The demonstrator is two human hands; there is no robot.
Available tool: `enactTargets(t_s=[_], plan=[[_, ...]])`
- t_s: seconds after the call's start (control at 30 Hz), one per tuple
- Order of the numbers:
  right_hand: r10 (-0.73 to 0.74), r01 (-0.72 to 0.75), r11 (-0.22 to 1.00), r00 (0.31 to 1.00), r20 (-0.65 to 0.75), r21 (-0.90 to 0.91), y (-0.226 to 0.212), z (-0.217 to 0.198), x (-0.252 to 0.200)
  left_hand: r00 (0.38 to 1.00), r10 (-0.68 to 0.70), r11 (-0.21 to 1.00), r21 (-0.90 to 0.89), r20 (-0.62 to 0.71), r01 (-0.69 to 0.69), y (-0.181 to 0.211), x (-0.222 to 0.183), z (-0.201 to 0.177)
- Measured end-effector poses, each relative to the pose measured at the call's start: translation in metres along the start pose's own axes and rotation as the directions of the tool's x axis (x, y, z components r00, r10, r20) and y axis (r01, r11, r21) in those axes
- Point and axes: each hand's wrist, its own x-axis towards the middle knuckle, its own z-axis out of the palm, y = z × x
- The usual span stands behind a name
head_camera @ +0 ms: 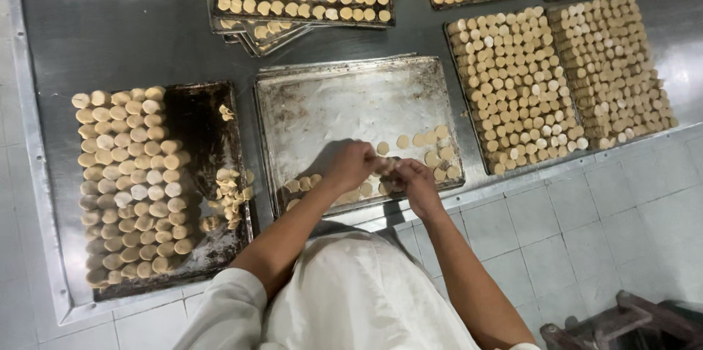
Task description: The person picks up small circular dough pieces from a tray and arranges them into rows on a different rectangular tray by hand.
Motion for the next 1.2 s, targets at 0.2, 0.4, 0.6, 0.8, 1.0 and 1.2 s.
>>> enactTargets(t_s=[0.2, 0.4, 0.6, 0.8, 1.0, 1.2], plan=[[-0.039, 0.037, 0.984, 0.999, -0.009, -0.172, 0.004, 0.003, 0.006, 0.999, 0.035, 0.997, -0.063, 0.000, -0.035, -0.023, 0.009, 0.002], [-0.403, 0.294, 0.727, 0.914, -0.039, -0.621, -0.034, -0.007, 0.011, 0.993, 0.054, 0.998, 0.025, -0.109, -0.051, -0.022, 0.015, -0.002], [-0.438, 0.490, 0.357, 0.840, 0.321, -0.795, -0.075, -0.010, 0.026, 0.990, 0.134, 0.966, 0.217, 0.037, -0.139, 0.017, 0.038, 0.017], [-0.423, 0.527, 0.506, 0.842, 0.336, -0.683, -0.080, -0.026, 0.023, 0.989, 0.134, 0.935, 0.338, -0.058, -0.107, 0.031, 0.042, 0.015], [-0.526, 0.464, 0.636, 0.845, 0.095, -0.617, -0.072, -0.025, 0.030, 0.970, -0.056, 0.947, 0.294, -0.236, 0.127, 0.018, 0.032, -0.004], [-0.640, 0.547, 0.379, 0.738, 0.215, -0.746, -0.065, 0.013, 0.031, 0.906, -0.030, 0.964, 0.227, -0.422, 0.138, -0.015, -0.028, -0.046]])
